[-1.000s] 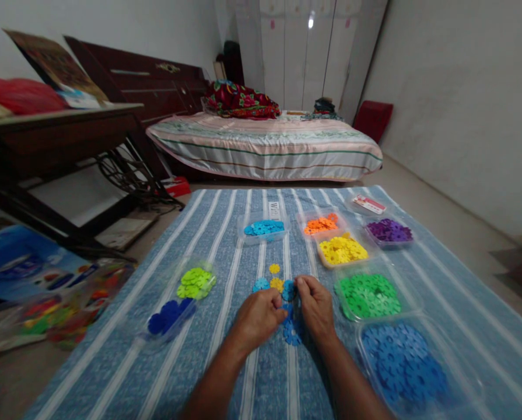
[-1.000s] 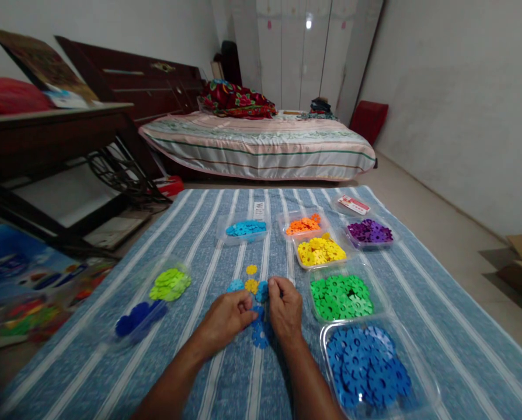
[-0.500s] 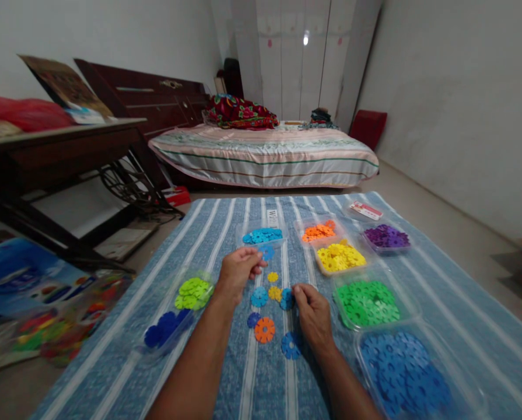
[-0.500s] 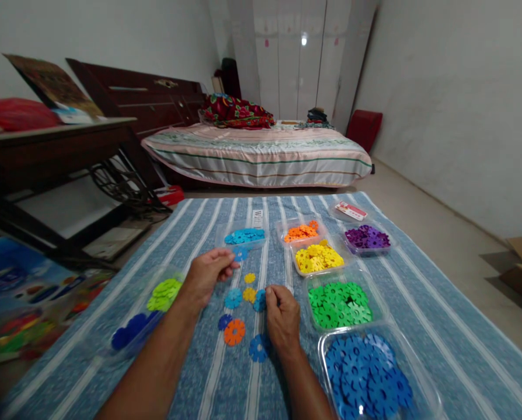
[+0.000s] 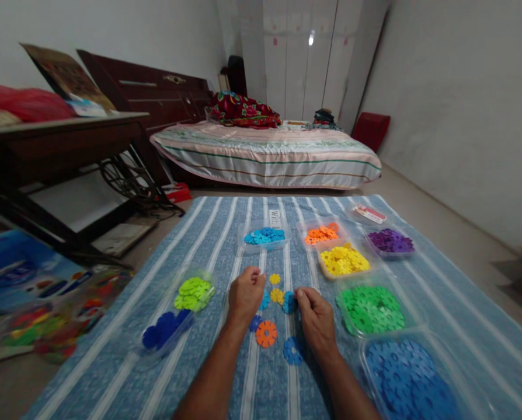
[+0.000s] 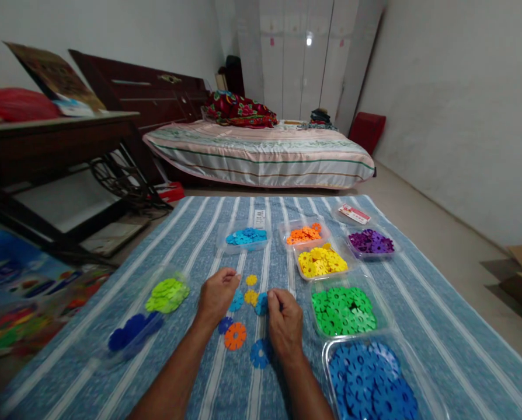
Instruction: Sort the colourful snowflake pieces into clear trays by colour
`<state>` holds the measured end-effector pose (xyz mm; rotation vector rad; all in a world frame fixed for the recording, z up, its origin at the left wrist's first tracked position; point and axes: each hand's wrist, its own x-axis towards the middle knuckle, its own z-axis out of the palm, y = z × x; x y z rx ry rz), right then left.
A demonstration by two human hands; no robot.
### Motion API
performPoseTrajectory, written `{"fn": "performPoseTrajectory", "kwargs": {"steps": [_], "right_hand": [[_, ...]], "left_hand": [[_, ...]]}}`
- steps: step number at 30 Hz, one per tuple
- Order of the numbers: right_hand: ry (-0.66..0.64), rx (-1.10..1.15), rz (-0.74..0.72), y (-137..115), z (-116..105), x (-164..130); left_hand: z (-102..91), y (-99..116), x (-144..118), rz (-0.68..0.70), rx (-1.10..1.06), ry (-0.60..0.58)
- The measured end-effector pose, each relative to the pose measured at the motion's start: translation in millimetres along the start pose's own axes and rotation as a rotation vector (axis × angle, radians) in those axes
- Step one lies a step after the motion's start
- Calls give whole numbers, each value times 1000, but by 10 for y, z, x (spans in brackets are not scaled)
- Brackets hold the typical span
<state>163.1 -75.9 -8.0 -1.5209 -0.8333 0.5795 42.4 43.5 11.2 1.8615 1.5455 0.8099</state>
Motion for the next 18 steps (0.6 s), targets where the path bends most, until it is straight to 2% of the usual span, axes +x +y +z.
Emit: {"fn": "performPoseTrajectory", "kwargs": {"steps": [5, 12, 15, 18], "right_hand": [[3, -16, -16, 22, 7, 0], [-23, -63, -61, 54, 3, -17], [-22, -77, -78, 63, 13, -22], [-24, -86, -87, 73, 23, -23]], "left_hand": [[62, -42, -70, 208, 166, -18], [133, -65, -64, 532, 152, -56], [162, -72, -56, 597, 165, -125], [176, -83, -55, 604, 184, -177]]}}
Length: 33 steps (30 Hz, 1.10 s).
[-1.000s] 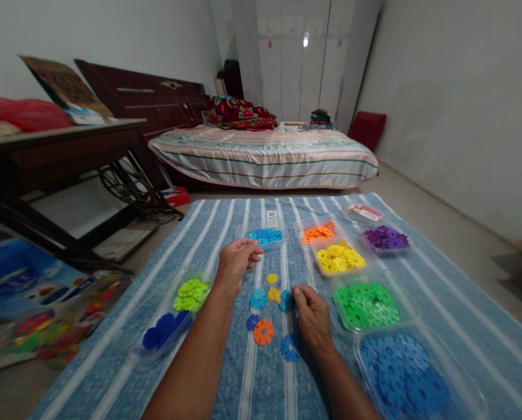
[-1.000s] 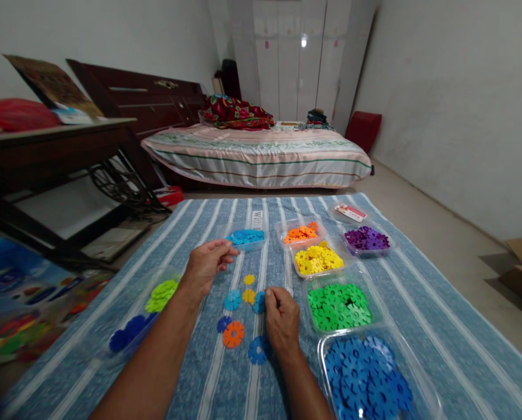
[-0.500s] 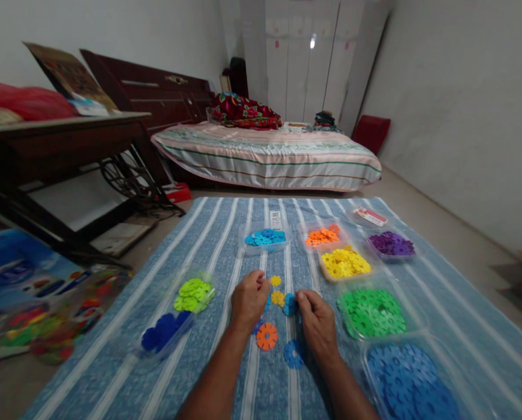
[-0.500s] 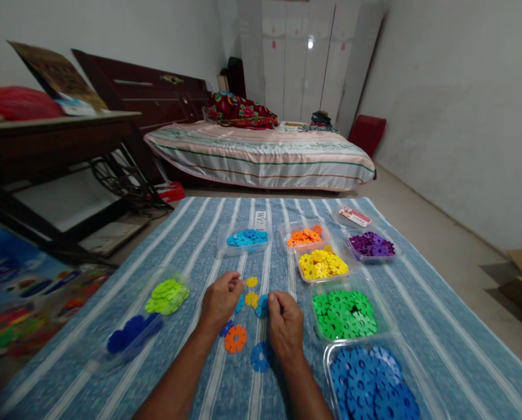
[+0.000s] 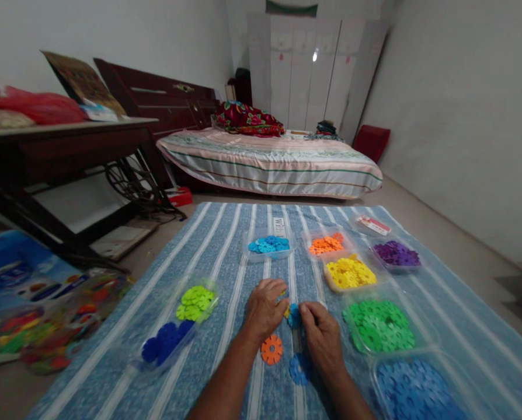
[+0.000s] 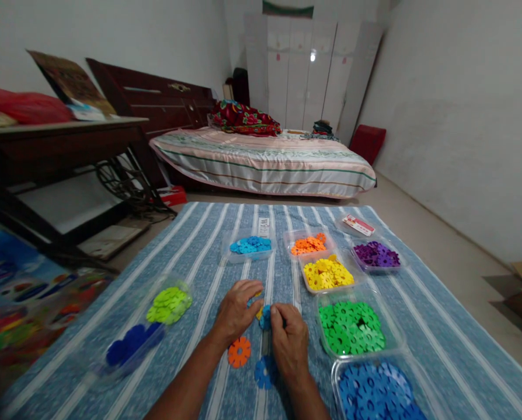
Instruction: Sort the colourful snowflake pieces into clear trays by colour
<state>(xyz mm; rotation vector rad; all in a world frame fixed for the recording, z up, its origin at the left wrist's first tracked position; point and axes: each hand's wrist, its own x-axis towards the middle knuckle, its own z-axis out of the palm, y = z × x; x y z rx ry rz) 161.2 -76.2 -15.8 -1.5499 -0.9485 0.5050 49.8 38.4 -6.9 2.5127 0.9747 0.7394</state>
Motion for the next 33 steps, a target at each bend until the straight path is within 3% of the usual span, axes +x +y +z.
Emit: {"fn": "performPoseTrajectory", "kwargs": {"steps": [33], "right_hand": [[11, -25, -47, 33, 27, -4]], "left_hand": [[-24, -1, -6, -9, -33, 5]]}}
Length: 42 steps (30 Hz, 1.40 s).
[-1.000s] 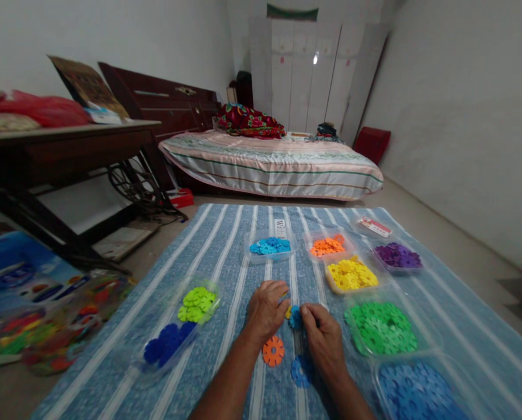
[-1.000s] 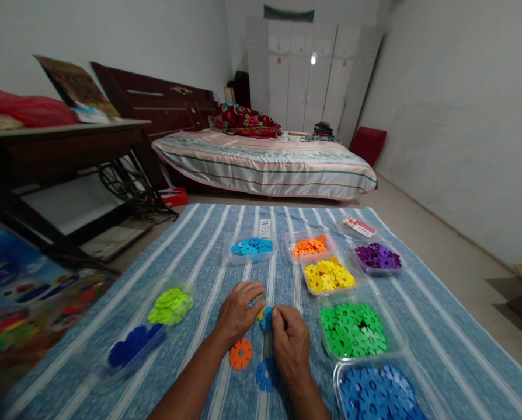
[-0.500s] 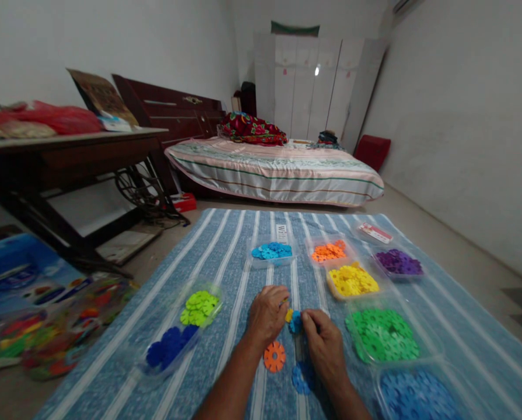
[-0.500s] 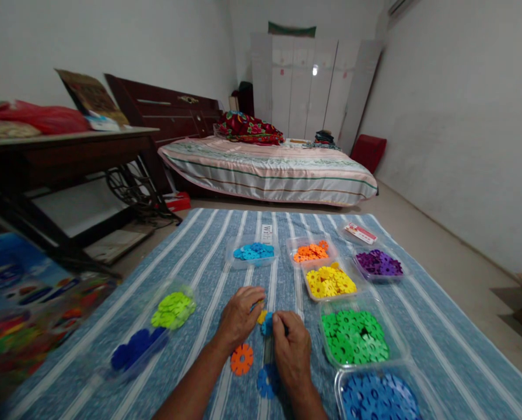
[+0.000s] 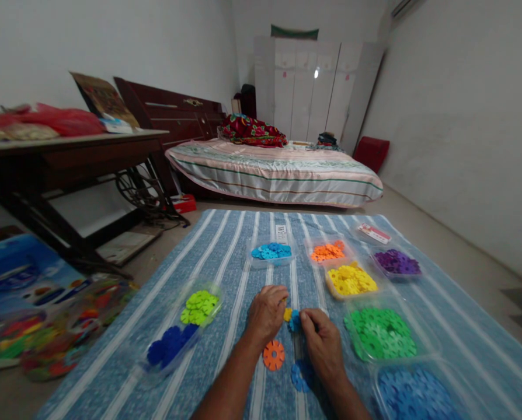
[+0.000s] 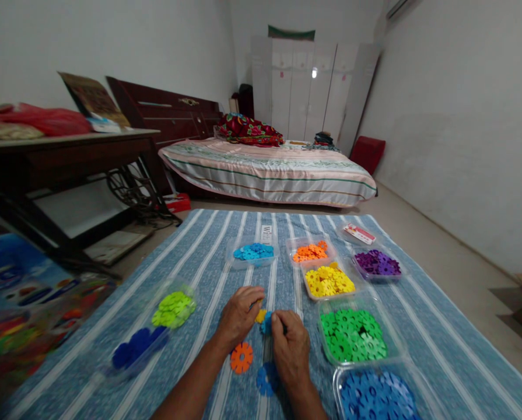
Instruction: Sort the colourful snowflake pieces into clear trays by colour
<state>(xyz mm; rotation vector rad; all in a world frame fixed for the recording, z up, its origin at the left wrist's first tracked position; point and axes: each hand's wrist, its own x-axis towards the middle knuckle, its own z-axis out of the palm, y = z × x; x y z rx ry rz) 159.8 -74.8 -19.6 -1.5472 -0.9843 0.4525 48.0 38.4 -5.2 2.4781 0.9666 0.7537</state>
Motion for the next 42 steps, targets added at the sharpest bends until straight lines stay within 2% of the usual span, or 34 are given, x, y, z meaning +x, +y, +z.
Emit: {"fn": "performPoseTrajectory", "kwargs": {"steps": [29, 42], "right_hand": [[-23, 16, 4, -21, -17, 14], [-9, -13, -13, -10, -15, 15]], "left_hand": [[-17, 2, 2, 30, 11, -13], [-235, -113, 7, 4, -211, -245]]}}
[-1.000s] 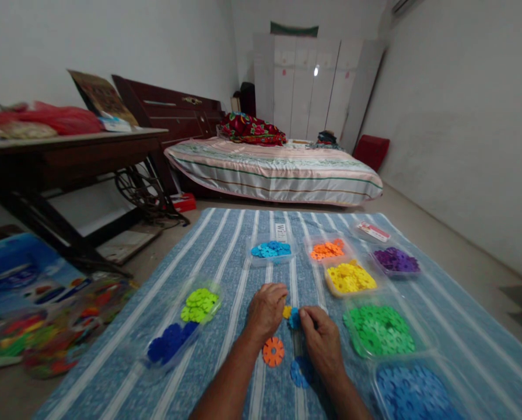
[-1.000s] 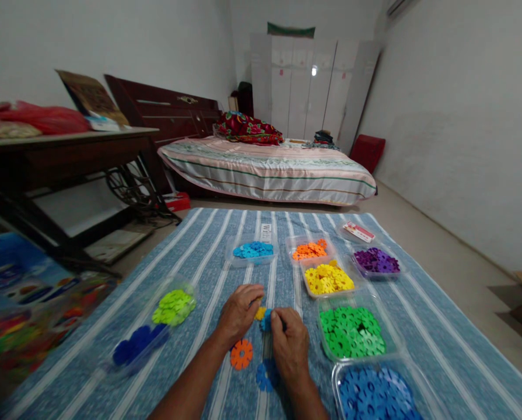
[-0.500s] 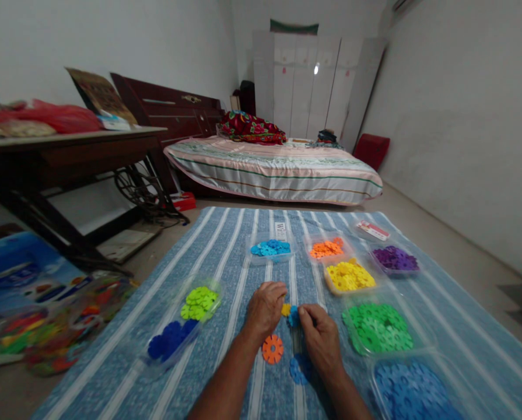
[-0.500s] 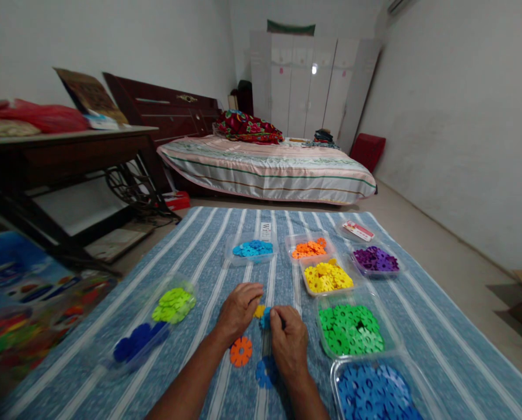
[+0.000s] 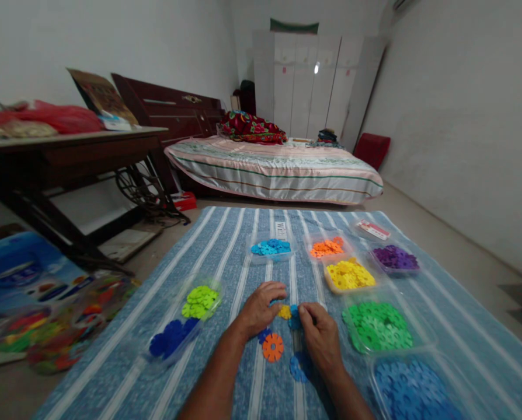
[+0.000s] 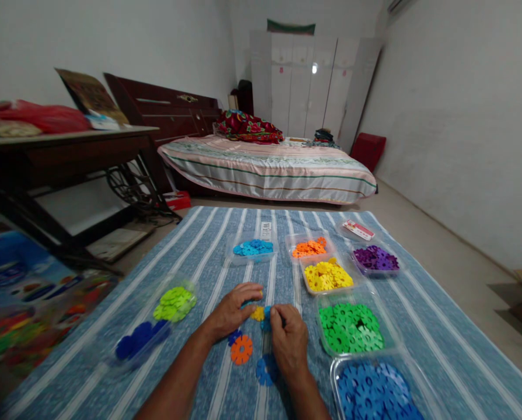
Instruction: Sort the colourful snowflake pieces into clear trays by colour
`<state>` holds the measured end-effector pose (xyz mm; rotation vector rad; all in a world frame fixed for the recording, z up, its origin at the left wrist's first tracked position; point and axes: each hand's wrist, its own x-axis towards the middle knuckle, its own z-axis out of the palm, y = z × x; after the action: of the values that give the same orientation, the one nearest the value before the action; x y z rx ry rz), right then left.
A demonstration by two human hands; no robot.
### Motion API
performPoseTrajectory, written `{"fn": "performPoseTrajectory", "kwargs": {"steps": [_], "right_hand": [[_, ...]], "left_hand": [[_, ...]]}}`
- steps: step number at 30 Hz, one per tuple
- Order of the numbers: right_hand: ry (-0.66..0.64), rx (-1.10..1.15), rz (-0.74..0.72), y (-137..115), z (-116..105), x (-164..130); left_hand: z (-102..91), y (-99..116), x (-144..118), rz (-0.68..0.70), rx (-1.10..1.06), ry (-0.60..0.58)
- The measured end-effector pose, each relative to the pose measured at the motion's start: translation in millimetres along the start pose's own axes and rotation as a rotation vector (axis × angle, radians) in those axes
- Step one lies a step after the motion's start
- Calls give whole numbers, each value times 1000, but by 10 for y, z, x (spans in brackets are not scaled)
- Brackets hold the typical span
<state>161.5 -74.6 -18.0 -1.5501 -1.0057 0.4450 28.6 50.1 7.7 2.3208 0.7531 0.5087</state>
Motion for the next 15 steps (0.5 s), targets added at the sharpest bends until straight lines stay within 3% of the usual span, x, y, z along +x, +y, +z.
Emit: {"fn": "performPoseTrajectory", "kwargs": {"steps": [9, 15], "right_hand": [[-11, 8, 2, 7, 2, 1], [-4, 4, 0, 17, 3, 2]], "left_hand": [[-14, 19, -7, -46, -16, -38], [28, 22, 3, -49, -5, 8]]}}
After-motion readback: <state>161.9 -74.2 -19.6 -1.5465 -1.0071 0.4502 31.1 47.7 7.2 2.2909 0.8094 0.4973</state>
